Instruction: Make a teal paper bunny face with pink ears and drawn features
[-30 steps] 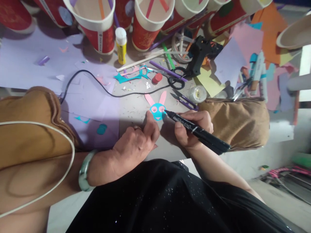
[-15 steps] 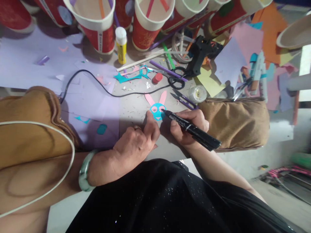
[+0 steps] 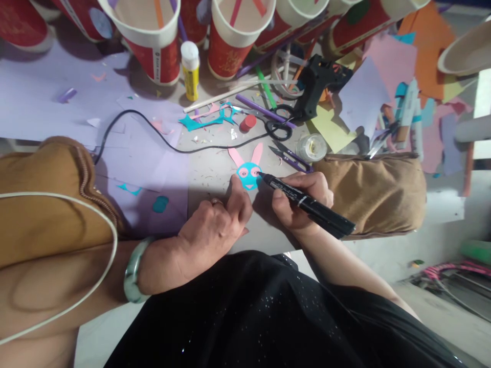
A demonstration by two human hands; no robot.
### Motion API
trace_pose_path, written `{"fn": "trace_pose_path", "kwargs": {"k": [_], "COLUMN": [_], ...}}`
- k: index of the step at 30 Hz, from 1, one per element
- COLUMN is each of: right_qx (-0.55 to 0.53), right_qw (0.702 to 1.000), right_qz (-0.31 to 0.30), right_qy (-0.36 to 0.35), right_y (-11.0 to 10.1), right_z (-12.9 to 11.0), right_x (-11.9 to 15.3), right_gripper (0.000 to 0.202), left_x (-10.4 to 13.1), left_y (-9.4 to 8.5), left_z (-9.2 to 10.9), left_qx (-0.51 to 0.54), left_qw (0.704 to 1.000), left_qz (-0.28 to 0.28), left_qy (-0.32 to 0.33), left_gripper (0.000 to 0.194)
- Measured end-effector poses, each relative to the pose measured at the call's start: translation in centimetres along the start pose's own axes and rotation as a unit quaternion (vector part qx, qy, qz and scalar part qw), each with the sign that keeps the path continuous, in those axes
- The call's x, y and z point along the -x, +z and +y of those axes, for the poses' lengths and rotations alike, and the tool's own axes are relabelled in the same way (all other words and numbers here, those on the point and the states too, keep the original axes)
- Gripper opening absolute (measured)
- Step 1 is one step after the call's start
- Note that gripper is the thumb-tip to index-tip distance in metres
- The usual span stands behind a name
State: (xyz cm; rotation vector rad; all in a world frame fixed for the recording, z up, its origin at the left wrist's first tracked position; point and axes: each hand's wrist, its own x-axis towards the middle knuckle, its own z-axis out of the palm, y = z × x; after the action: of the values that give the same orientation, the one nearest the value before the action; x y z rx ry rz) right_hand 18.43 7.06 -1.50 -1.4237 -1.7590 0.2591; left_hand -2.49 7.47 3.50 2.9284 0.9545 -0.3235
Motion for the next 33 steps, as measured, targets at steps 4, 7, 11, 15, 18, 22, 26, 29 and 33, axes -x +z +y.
{"fn": "trace_pose_path", "kwargs": {"k": [4,7,11,15,18,22,26,29,33], "right_qx": [0.026,0.03,0.012,0.007,0.004,-0.001,0.003,0.014,0.0], "right_qw": [0.999,0.999,0.999,0.998,0.998,0.998,0.999,0.999,0.999], "right_qz": [-0.012,-0.017,-0.021,-0.028,-0.03,-0.031,-0.025,-0.014,-0.023], "right_qy": [0.018,0.035,0.043,0.057,0.058,0.054,0.044,0.034,0.041], "right_y": [0.1,0.0,0.0,0.0,0.0,0.0,0.1,0.2,0.2], "right_z": [0.0,0.0,0.1,0.3,0.4,0.6,0.7,0.6,0.3], "right_x": [0.2,0.5,0.7,0.9,1.0,1.2,1.3,1.1,0.9], "right_gripper": [0.015,0.013,0.014,0.014,0.015,0.014,0.018,0.02,0.017], "left_x": [0.0,-0.1,-0.2,-0.2,-0.1,-0.1,-0.1,-0.2,-0.1], "left_y": [-0.3,-0.4,-0.4,-0.4,-0.4,-0.4,-0.5,-0.4,-0.4], "left_z": [-0.1,-0.1,-0.1,-0.1,-0.1,-0.1,-0.1,-0.1,-0.1], "left_qx": [0.014,0.038,0.055,0.053,0.044,0.039,0.058,0.048,0.064], "left_qw": [1.0,0.999,0.998,0.998,0.998,0.999,0.998,0.998,0.997], "left_qz": [-0.013,-0.024,-0.03,-0.033,-0.033,-0.034,-0.036,-0.034,-0.04], "left_qy": [0.0,-0.003,-0.008,-0.008,-0.005,-0.005,-0.009,-0.008,-0.015], "left_gripper": [0.059,0.059,0.06,0.061,0.06,0.06,0.061,0.061,0.062]}}
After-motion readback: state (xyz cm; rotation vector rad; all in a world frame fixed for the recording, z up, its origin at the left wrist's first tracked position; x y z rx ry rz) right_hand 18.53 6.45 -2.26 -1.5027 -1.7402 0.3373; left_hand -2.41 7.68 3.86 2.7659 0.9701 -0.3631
